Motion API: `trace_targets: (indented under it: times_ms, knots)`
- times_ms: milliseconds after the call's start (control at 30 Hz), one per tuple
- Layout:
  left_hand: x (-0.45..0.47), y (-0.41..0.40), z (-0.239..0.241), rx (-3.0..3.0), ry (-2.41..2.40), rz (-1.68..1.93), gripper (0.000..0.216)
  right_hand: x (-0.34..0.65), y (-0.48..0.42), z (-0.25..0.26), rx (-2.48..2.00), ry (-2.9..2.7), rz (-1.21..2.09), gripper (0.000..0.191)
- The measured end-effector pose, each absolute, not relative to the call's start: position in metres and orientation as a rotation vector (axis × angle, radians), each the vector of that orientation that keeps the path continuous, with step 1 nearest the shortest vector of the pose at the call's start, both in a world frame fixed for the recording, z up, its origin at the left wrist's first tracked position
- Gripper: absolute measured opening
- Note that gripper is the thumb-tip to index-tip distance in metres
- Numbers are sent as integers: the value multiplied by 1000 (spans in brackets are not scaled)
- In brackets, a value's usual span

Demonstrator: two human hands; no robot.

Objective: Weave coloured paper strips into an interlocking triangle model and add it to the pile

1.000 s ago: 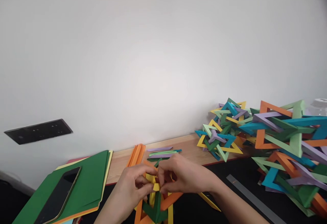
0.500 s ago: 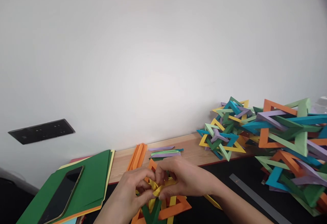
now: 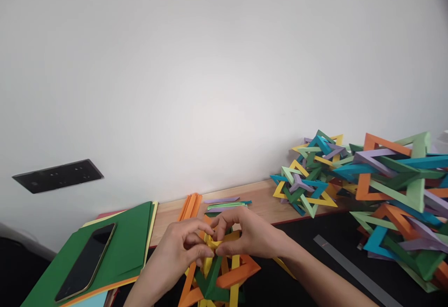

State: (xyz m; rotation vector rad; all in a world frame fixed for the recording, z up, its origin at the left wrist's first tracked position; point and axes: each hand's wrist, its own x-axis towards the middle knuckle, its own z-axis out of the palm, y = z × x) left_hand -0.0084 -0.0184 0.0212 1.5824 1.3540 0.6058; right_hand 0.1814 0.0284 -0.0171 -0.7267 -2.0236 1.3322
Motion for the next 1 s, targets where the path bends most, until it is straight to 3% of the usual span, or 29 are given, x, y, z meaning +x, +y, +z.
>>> trace_targets:
  times_ms: [1000]
  knots:
    - [-8, -17, 20, 1532, 1380, 683, 8, 172, 18, -15, -750, -1799, 1478, 15]
